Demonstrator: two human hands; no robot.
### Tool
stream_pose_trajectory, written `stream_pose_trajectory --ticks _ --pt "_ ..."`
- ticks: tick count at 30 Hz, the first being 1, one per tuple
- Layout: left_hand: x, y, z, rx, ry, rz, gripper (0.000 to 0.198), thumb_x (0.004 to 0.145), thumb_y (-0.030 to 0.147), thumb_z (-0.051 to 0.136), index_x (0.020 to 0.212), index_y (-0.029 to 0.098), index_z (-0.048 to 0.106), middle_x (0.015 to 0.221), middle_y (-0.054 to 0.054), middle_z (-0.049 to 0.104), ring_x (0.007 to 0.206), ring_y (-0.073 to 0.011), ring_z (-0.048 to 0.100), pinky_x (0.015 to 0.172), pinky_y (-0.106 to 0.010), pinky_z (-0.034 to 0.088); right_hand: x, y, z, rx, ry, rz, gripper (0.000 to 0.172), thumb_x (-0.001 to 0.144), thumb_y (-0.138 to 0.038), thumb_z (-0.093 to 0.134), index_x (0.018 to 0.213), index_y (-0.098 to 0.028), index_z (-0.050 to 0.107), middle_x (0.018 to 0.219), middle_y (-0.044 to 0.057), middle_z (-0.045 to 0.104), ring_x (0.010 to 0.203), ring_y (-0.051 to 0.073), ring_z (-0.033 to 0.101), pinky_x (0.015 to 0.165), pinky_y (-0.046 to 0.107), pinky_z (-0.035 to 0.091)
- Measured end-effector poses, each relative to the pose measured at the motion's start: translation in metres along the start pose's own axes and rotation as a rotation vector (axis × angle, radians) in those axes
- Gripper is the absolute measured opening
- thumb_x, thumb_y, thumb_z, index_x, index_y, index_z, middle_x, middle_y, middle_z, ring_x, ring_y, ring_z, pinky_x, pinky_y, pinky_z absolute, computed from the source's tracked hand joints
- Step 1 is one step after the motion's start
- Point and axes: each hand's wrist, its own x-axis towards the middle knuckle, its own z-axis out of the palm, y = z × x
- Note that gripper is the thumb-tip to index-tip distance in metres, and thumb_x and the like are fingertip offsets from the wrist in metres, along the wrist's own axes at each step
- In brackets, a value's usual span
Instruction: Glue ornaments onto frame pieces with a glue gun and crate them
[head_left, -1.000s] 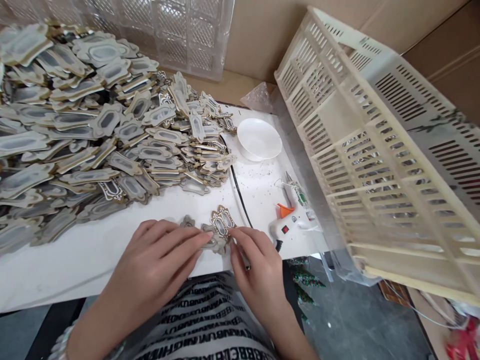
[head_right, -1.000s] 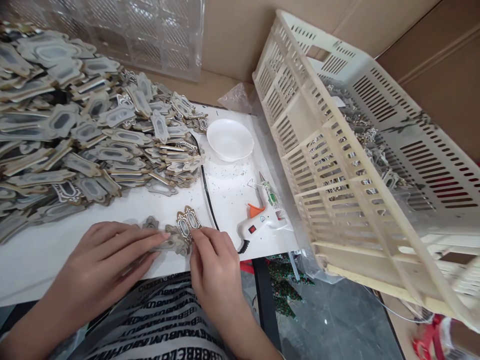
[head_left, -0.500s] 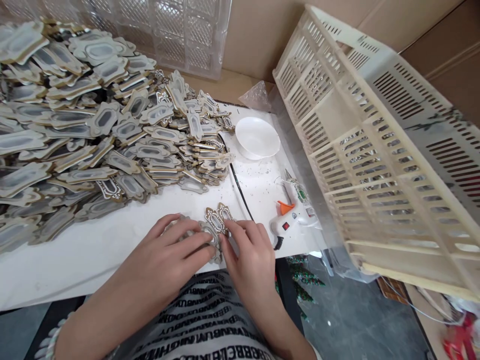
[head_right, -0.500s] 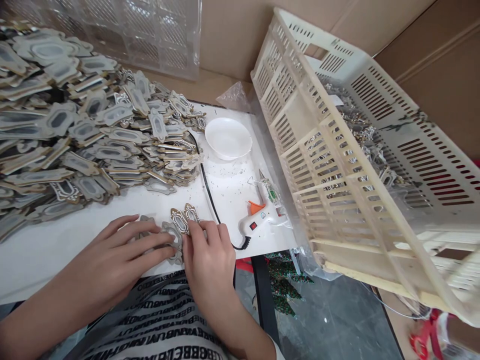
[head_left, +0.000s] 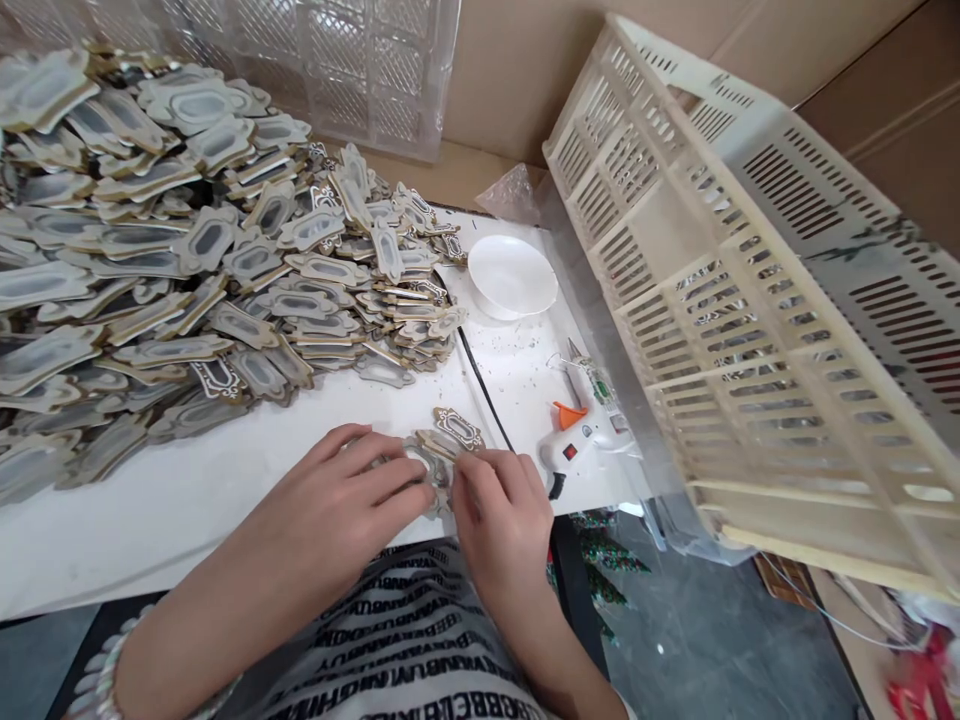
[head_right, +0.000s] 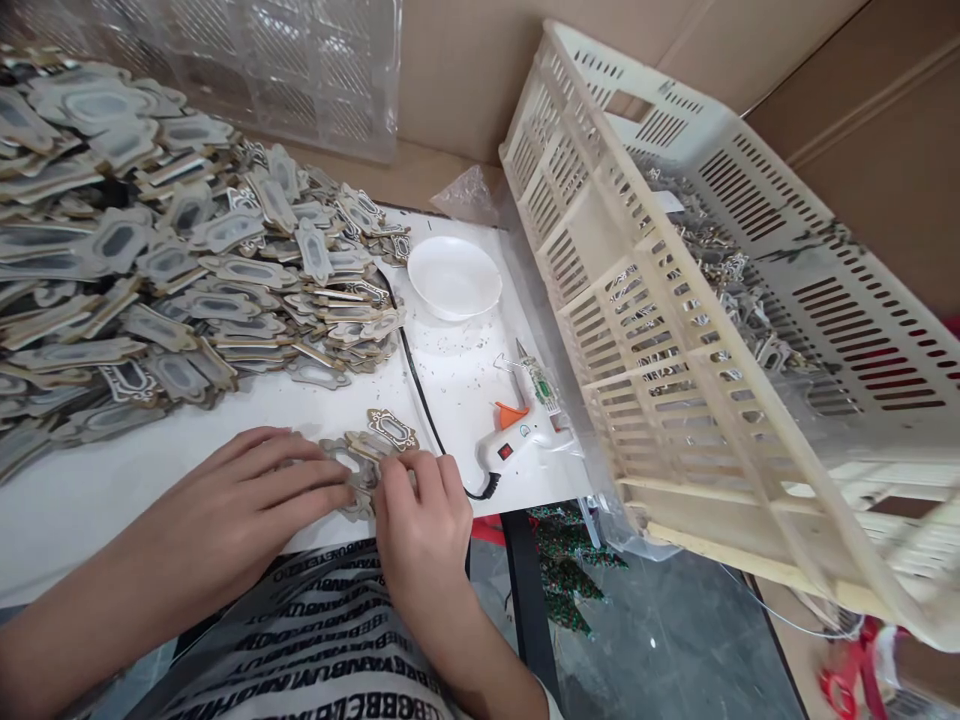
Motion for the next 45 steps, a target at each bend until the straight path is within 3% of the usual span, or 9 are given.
stream_pose_trajectory --ticks 7,14,18,24,28,33,38,42,45 --pt "-0.002 0.0 0.001 -0.024 -0.029 -0.008 0.039 0.081 -0.005 0.047 0.099 0.023 0.067 0.102 0.003 0.078 0.094 -0.0217 0.061 0.093 -0.04 0.041 0.005 0.004 -0.011 0.084 -0.108 -0.022 0.022 0.101 -0.014 0.053 0.099 -0.019 0.074 0.094 0.007 0.076 0.076 0.02 0.064 0.068 0.033 0.054" --pt "0.007 -0.003 -0.004 0.074 0.003 0.031 0.038 0.085 -0.006 0.047 0.094 0.023 0.07 0.105 0.002 0.078 0.094 -0.0212 0.062 0.089 -0.038 0.045 0.009 0.009 -0.005 -0.075 -0.129 -0.025 0.038 0.099 -0.001 0.04 0.114 -0.011 0.074 0.117 0.016 0.078 0.084 0.024 0.075 0.07 0.037 0.061" --pt "0.007 -0.004 -0.003 0.114 0.015 0.034 0.035 0.089 -0.004 0.046 0.092 0.022 0.07 0.107 0.002 0.078 0.098 -0.0221 0.062 0.091 -0.039 0.045 0.011 0.007 -0.004 -0.099 -0.155 -0.015 0.035 0.099 -0.003 0.042 0.112 -0.012 0.073 0.11 0.013 0.08 0.08 0.023 0.076 0.067 0.034 0.061" --pt "0.005 -0.007 0.001 0.129 0.021 0.035 0.03 0.093 0.002 0.05 0.094 0.023 0.071 0.109 0.001 0.079 0.098 -0.0197 0.067 0.094 -0.038 0.049 0.012 0.011 -0.004 -0.034 -0.093 0.03 0.032 0.103 -0.012 0.04 0.124 -0.007 0.064 0.078 0.009 0.077 0.06 0.02 0.07 0.056 0.031 0.056" --pt "-0.002 -0.008 0.005 0.087 0.021 0.004 0.032 0.093 0.002 0.049 0.097 0.023 0.072 0.113 -0.001 0.079 0.104 -0.0193 0.069 0.1 -0.038 0.052 0.013 0.013 -0.006 0.044 -0.118 0.088 0.031 0.103 -0.014 0.041 0.123 -0.009 0.064 0.079 0.008 0.077 0.057 0.017 0.067 0.055 0.029 0.054" --pt "-0.014 -0.007 0.008 0.047 0.105 -0.033 0.036 0.096 0.003 0.041 0.112 0.018 0.07 0.121 -0.008 0.075 0.115 -0.0217 0.067 0.098 -0.036 0.057 0.014 0.013 -0.01 0.077 -0.174 0.105 0.031 0.103 -0.014 0.04 0.112 -0.011 0.069 0.079 0.007 0.072 0.06 0.017 0.067 0.055 0.028 0.053" --pt "-0.019 -0.009 0.003 0.143 0.122 -0.098 0.028 0.099 0.009 0.047 0.114 0.02 0.068 0.114 -0.005 0.076 0.11 -0.0241 0.069 0.104 -0.044 0.051 0.011 0.009 -0.015 0.092 -0.117 -0.008 0.028 0.102 -0.016 0.048 0.118 -0.015 0.071 0.097 0.012 0.071 0.082 0.022 0.066 0.071 0.034 0.058" --pt "-0.024 -0.012 0.001 0.202 0.128 -0.132 0.023 0.102 0.02 0.05 0.117 0.02 0.067 0.11 -0.006 0.077 0.103 -0.0263 0.07 0.097 -0.046 0.051 0.008 0.005 -0.016 0.104 -0.231 -0.21 0.028 0.1 -0.021 0.056 0.123 -0.026 0.072 0.131 0.007 0.069 0.114 0.028 0.058 0.097 0.046 0.054" --pt "-0.028 -0.011 0.001 0.201 0.126 -0.11 0.022 0.102 0.02 0.05 0.116 0.015 0.067 0.109 -0.008 0.077 0.104 -0.0255 0.07 0.098 -0.042 0.053 0.007 0.005 -0.013 0.088 -0.295 -0.257 0.027 0.101 -0.024 0.057 0.123 -0.028 0.071 0.139 0.006 0.066 0.126 0.03 0.052 0.104 0.051 0.05"
